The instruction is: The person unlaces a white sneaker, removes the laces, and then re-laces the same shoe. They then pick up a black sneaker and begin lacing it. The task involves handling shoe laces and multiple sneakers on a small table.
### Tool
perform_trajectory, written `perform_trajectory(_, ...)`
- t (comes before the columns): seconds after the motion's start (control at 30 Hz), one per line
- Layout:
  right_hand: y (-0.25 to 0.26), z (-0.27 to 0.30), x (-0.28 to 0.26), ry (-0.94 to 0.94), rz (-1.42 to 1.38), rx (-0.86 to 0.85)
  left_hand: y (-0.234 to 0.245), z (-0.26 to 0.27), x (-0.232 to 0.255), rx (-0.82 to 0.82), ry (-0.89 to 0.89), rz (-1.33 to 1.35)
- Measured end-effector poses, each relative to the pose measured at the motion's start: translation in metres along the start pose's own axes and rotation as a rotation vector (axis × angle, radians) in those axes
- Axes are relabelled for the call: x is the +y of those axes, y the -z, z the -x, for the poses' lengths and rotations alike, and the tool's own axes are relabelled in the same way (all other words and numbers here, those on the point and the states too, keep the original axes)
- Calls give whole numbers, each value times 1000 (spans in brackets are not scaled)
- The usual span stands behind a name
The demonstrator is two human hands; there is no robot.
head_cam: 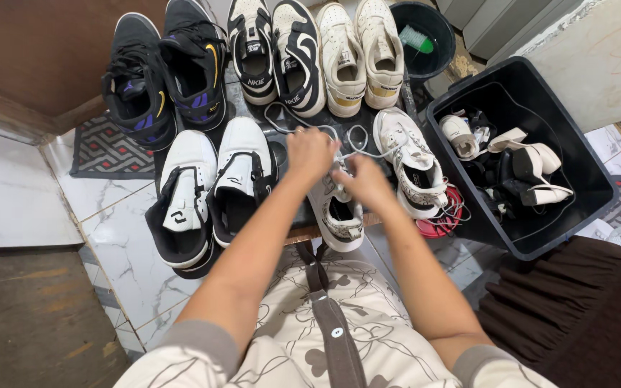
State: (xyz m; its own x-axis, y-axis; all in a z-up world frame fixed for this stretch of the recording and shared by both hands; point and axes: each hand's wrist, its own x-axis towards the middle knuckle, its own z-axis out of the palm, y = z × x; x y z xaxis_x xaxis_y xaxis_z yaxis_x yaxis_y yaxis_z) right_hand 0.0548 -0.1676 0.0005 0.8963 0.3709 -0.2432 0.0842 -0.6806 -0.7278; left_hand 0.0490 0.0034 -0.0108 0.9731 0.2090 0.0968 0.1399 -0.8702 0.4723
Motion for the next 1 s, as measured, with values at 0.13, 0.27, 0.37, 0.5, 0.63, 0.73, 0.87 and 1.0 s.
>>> perform_trajectory(0.13, -27, -3, 14, -39, 141, 68, -13, -5, 22, -14, -72, -254)
perform_trajectory(0.27, -16, -22, 9, -145, 305, -64, -42, -14, 17, 71, -177, -210)
perform_trajectory(0.37, -8, -32, 1, -352, 193, -293, -53, -18, -1, 25, -214, 30)
perform_trajectory(0.5, -25, -33, -2, -102, 318, -220, -64, -11, -16, 99, -36, 193)
perform_trajectory(0.63, -38, -26, 2, -76, 348, -120, -68, -14, -17, 142, 24, 231)
perform_trajectory(0.73, -53, 2, -2, -29, 425, -149, -49, -38, -27, 341, 460, 713)
perform_trajectory(0.87, -62, 34, -9, -67, 326, -177, 6, -94, -52, 502, 280, 486)
perform_trajectory(1.0, -39, 22, -11, -64, 331, -169, 45, -126, -57, 437, 307, 1118)
